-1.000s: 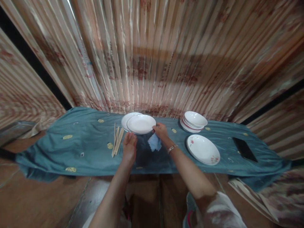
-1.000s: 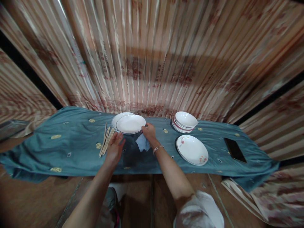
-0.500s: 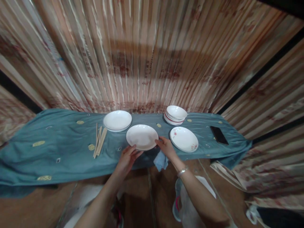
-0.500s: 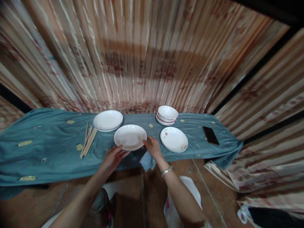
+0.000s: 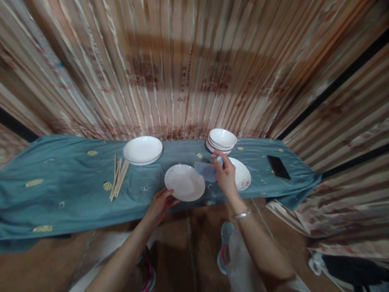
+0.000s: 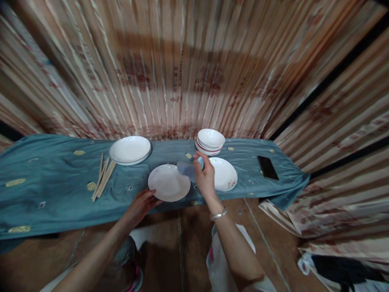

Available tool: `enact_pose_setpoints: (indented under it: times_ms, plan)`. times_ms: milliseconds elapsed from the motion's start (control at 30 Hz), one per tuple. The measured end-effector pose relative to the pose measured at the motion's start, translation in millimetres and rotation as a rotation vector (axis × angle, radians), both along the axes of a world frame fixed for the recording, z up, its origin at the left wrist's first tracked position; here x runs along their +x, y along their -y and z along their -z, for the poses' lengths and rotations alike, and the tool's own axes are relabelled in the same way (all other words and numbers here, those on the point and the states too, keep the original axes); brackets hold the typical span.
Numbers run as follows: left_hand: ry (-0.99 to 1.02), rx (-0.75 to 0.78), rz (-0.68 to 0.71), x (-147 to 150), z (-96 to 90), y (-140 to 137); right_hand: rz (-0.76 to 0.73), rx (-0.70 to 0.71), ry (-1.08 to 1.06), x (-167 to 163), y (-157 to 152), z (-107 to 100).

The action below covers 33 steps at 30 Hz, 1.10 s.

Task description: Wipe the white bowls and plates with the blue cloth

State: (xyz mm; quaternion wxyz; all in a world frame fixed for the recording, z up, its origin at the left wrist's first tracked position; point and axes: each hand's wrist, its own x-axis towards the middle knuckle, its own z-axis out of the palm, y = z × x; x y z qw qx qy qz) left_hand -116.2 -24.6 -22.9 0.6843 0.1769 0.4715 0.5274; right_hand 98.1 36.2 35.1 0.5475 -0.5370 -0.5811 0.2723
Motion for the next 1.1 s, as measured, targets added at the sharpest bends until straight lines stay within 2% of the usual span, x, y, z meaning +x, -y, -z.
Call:
enact_pose_setpoints:
  times_ms: [33, 133, 167, 233, 333, 433, 533, 700, 933, 1100]
  plan:
    - [-0.002, -0.012, -0.001, -0.5, 0.3, -0.3, -0.05, 0.002, 0.052, -8.6, 5.5, 6.6]
    - [-0.005, -0.031, 0.011, -2.3, 1.2, -0.9, -0.412, -0.031, 0.207, -26.4, 22.8, 31.1]
    - [-0.007, -0.034, 0.02, -2.7, 1.5, -1.0, -0.449, -0.022, 0.217, -28.4, 26.5, 38.2]
    - [-0.01, -0.042, 0.027, -3.0, 2.0, -1.2, -0.395, -0.027, 0.203, -26.7, 28.6, 47.5]
    - [0.004, -0.071, -0.008, -2.7, 2.5, -2.1, -0.347, -0.044, 0.224, -18.7, 21.7, 50.0]
    - [0.021, -0.08, -0.043, -2.3, 3.2, -3.1, -0.436, -0.006, 0.29, -15.7, 13.4, 49.1]
    - [0.005, -0.071, -0.045, -2.3, 3.6, -3.3, -0.514, 0.024, 0.452, -17.3, 9.1, 54.2]
    - [-0.028, -0.069, -0.051, -1.8, 2.5, -2.1, -0.51, -0.044, 0.698, -11.0, 5.2, 64.5]
    - [-0.024, -0.077, -0.048, -1.4, 3.8, -2.5, -0.541, -0.061, 0.73, -6.6, 1.7, 64.0]
    - [-0.023, -0.084, -0.052, -1.5, 6.6, -2.8, -0.491, -0.044, 0.672, -8.4, -2.3, 60.7]
